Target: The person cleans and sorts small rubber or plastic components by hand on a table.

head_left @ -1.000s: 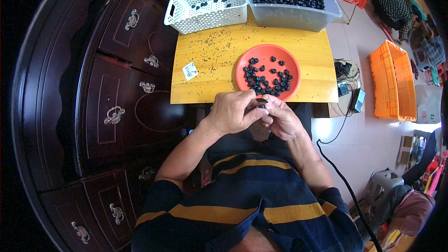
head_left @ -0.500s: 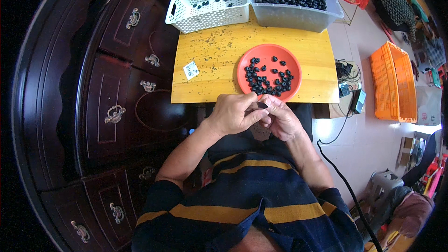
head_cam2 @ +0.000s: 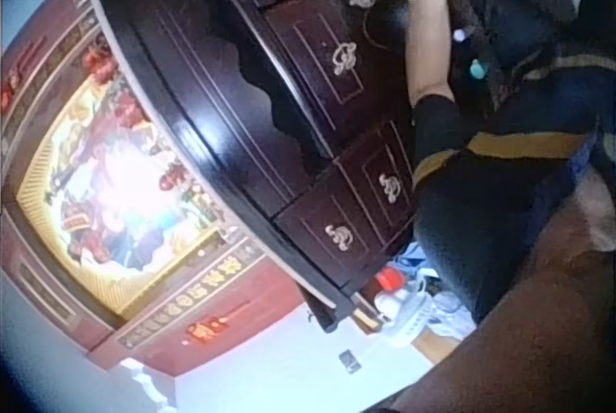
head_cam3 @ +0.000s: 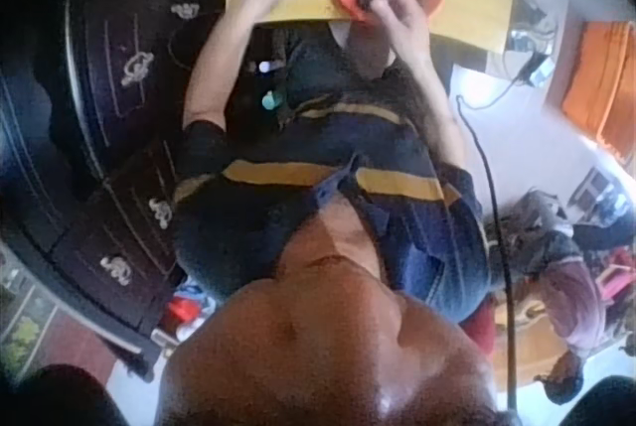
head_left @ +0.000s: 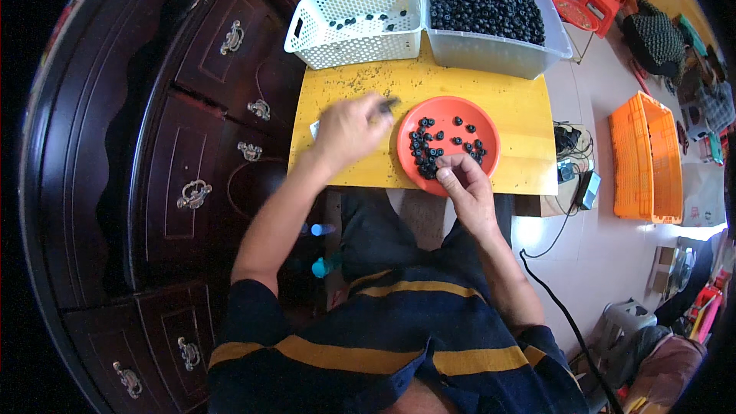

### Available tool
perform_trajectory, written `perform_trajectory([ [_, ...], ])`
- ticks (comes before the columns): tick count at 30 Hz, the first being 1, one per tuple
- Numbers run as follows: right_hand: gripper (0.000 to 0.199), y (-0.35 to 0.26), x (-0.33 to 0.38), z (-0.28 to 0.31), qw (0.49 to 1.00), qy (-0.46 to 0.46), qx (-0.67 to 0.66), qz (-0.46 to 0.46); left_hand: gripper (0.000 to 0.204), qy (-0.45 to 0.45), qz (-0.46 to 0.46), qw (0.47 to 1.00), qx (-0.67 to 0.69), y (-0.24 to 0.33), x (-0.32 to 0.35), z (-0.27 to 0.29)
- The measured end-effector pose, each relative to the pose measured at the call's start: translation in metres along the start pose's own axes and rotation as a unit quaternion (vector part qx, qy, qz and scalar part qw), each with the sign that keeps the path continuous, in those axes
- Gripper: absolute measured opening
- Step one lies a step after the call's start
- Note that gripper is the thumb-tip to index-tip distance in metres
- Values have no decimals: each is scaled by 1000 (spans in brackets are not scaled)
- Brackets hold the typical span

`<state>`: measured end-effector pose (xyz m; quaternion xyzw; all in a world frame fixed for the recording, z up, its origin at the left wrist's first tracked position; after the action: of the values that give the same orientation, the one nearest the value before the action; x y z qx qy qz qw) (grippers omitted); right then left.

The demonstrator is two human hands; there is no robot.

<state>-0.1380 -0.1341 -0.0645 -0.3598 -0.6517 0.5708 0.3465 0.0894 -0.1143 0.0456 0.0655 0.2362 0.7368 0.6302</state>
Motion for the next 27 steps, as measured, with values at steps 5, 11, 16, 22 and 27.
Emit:
perform_trajectory([
  [5, 39, -41, -9, 8, 939, 18, 308, 154, 36, 79, 60, 983, -154, -75, -99, 39],
  [11, 55, -25, -15, 8, 869, 34, 460, 180, 40, 130, 80, 981, -117, -76, -120, 53],
  [16, 63, -18, -23, 10, 842, 45, 511, 168, 43, 25, 74, 997, 18, -46, -46, -4],
  [22, 65, -16, -37, 11, 826, 57, 534, 170, 51, -50, 163, 974, 148, -32, 50, -73],
  [27, 63, -12, -42, 7, 848, 39, 502, 164, 61, -49, 168, 960, 219, -31, 73, -108],
])
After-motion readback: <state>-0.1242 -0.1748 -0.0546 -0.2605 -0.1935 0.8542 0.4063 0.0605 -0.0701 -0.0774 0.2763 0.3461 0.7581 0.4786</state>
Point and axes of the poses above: each hand's wrist, its own x-axis away from the middle knuckle, its own z-axis out of the back of the hand, y = z × x, the point moved 6 cm from there along -x, towards the middle knuckle, and after that the axes turned 1 degree about y, right-handed, at the moved point
